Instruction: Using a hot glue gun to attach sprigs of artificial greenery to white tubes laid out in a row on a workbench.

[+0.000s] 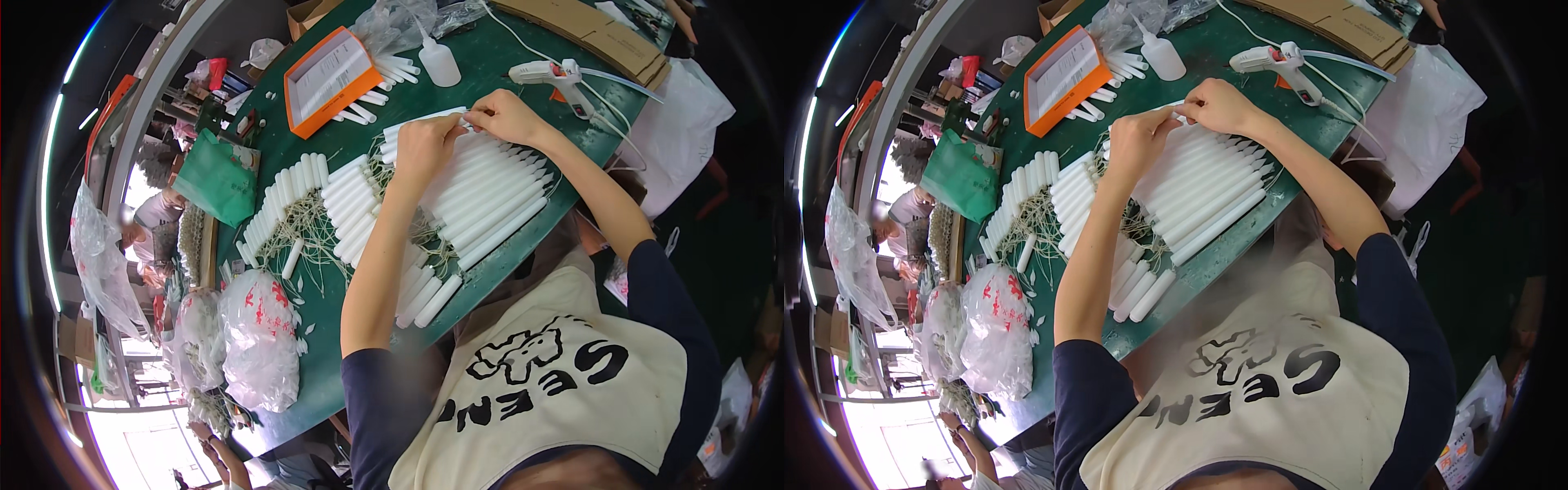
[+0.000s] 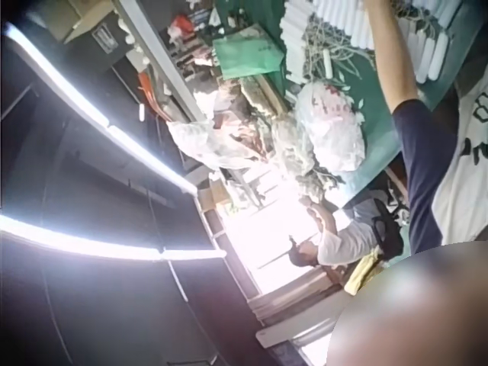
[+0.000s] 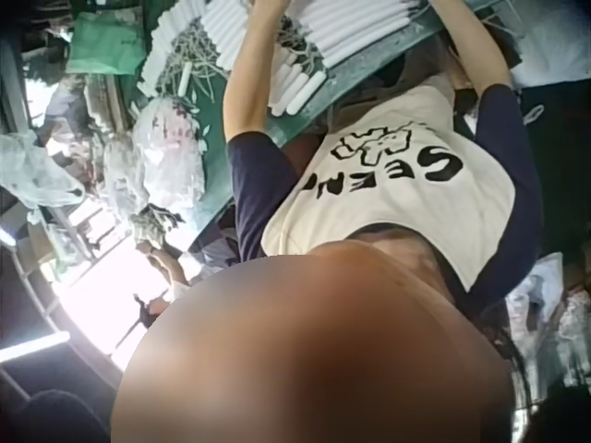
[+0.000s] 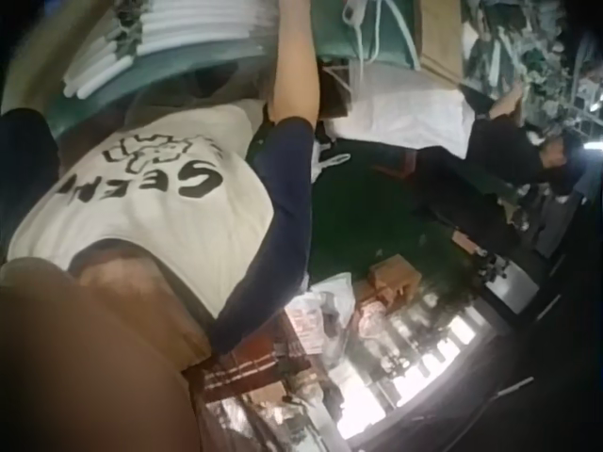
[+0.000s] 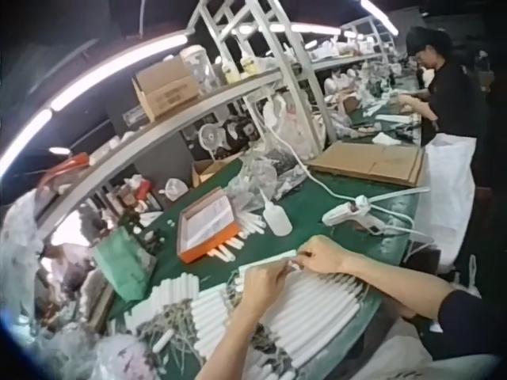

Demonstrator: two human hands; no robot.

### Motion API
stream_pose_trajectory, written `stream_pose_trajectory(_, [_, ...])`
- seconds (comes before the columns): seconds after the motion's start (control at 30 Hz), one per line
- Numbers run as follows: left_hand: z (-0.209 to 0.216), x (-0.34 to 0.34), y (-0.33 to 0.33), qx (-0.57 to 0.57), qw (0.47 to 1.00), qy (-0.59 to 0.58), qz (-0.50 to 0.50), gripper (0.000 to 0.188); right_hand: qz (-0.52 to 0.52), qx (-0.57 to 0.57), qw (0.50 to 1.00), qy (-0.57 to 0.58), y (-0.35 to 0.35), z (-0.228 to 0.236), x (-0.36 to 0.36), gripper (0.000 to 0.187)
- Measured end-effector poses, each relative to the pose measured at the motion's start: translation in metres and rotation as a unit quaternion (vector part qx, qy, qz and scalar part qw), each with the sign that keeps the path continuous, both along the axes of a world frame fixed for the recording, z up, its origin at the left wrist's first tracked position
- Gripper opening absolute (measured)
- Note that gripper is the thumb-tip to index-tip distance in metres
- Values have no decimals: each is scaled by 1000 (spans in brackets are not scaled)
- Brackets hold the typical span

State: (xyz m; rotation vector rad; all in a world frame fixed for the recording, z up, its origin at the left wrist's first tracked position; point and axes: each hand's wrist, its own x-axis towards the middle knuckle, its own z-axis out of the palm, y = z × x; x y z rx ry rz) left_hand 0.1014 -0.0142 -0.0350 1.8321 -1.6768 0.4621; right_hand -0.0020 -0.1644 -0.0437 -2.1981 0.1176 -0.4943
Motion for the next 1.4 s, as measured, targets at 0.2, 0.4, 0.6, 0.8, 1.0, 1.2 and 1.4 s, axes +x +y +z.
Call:
stream_pose_trajectory(0.2, [-7, -1, -7, -12, 999, -47, -7, 18, -43, 184, 977, 97, 0, -11, 2, 35])
stream_pose_trajectory(0.4, [-1, -2, -9, 1, 998, -57, 13, 16, -48, 180, 976, 109, -5, -6, 6, 36])
stream_pose_trajectory(0.6, [1, -2, -13, 50, 997, -54, 15, 17, -85, -34, 995, -31, -15, -10, -13, 41])
stream_pose_trajectory(0.8, [-4, 6, -11, 90, 996, -19, 0, 12, -235, -105, 964, -71, -12, -8, -63, 36])
stream_pose_trajectory(1.0, [0, 5, -17, 102, 995, -12, -13, 16, -395, -128, 889, -194, -22, -24, -97, 20])
stream_pose_trajectory(1.2, [1, 9, -22, 131, 991, -1, 16, 13, -487, -156, 841, -175, -42, -35, -98, 24])
stream_pose_trajectory(1.4, [-6, 25, -38, 174, 984, 35, -7, 12, -489, -234, 832, -117, -56, -31, -85, 44])
